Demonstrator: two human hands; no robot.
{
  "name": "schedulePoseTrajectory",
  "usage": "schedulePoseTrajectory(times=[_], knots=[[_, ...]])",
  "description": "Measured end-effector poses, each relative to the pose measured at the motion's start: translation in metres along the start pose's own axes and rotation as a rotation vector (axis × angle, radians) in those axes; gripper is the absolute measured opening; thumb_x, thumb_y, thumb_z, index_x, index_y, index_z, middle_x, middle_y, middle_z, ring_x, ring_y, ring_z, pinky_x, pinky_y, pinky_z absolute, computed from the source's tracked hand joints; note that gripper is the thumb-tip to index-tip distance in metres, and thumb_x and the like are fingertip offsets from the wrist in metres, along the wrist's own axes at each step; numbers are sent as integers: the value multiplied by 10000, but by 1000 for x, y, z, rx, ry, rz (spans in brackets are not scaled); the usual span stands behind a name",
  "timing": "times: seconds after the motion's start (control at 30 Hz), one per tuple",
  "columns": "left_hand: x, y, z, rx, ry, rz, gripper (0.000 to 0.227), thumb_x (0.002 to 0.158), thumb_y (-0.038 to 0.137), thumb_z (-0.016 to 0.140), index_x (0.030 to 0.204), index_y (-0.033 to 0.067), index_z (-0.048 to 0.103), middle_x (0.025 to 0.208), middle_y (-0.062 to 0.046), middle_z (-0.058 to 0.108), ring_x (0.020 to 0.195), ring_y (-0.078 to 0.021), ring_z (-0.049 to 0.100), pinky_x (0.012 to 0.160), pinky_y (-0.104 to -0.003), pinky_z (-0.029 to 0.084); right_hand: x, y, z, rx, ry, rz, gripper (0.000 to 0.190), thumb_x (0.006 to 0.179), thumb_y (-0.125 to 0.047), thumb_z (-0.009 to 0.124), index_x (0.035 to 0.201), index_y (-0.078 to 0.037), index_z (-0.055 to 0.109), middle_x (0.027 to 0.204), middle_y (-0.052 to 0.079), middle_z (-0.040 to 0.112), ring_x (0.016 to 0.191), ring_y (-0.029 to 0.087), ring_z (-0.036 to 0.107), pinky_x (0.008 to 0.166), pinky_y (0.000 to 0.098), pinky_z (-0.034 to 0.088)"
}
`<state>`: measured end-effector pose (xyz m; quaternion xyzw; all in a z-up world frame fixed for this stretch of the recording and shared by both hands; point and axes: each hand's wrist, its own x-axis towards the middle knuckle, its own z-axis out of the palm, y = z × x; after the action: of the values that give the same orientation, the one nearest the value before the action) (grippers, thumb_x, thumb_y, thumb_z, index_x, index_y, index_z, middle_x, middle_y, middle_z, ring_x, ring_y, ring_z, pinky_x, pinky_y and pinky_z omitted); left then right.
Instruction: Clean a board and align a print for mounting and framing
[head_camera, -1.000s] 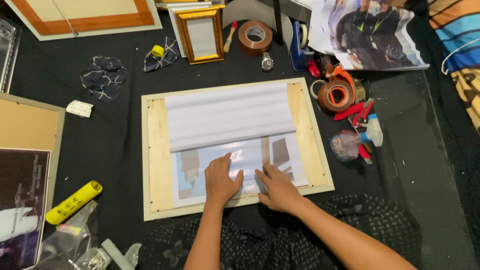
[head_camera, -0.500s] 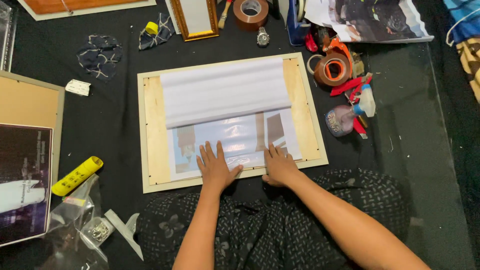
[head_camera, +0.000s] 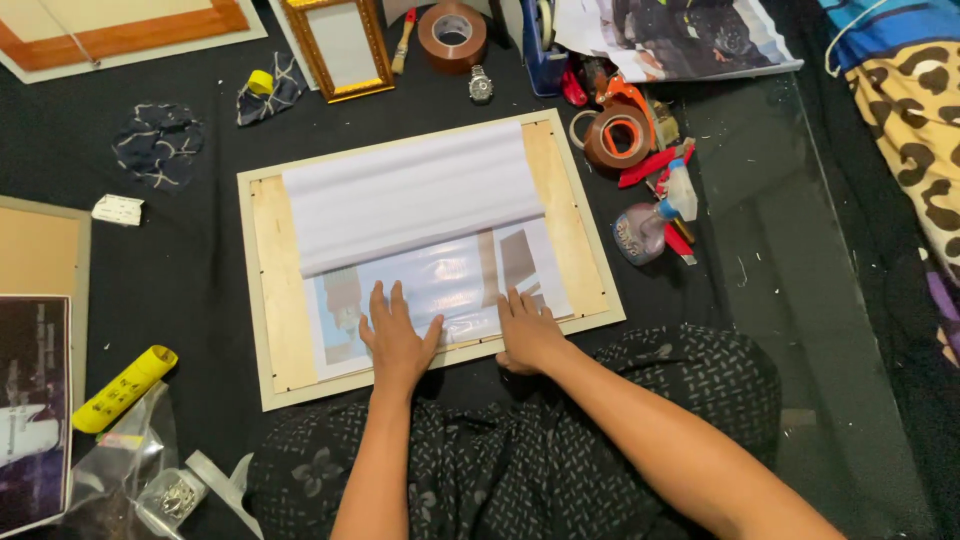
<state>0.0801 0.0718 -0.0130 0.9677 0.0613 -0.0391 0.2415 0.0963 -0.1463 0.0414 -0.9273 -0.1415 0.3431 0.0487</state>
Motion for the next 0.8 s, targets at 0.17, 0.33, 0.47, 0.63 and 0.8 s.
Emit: schedulePoseTrajectory(times=[0.17, 0.33, 0.47, 0.63, 0.8], knots=[[9, -13, 15, -107, 534, 293, 427, 978, 245, 634, 1388, 142, 577, 1179, -23, 569, 949, -181, 702, 763, -358, 511, 0, 0, 2, 16, 73, -9, 989, 883, -337, 749, 1608, 55, 201, 1669, 300, 191, 1542, 454, 213, 1170, 630, 284], [1, -5, 6, -195, 528, 294, 238, 1052, 228, 580, 1257, 122, 639, 941, -13, 581, 832, -215, 688, 723, -311, 533, -2, -1, -1, 44, 97, -10, 978, 877, -328, 746, 1600, 69, 221, 1656, 315, 214, 1533, 457, 233, 1162, 621, 294], [3, -8, 14, -245, 488, 228, 235, 1046, 344, 614, 1150, 137, 650, 880, -17, 628, 802, -233, 725, 675, -323, 578, -2, -1, -3, 56, 128, -11, 967, 864, -314, 751, 1588, 79, 246, 1636, 325, 245, 1516, 461, 261, 1145, 616, 316], [-2, -9, 7, -91, 301, 67, 395, 966, 653, 600, 1015, 262, 635, 548, 2, 609, 622, -336, 723, 600, -459, 554, 1, 0, -1, 59, 149, -17, 942, 867, -322, 738, 1575, 92, 273, 1613, 336, 282, 1502, 466, 292, 1126, 610, 340], [-5, -1, -3, -120, 251, 49, 396, 912, 653, 648, 877, 260, 681, 468, -8, 576, 602, -326, 719, 582, -423, 547, 5, 1, 1, 41, 137, -17, 963, 869, -344, 744, 1579, 93, 263, 1612, 334, 284, 1501, 466, 290, 1125, 610, 346]])
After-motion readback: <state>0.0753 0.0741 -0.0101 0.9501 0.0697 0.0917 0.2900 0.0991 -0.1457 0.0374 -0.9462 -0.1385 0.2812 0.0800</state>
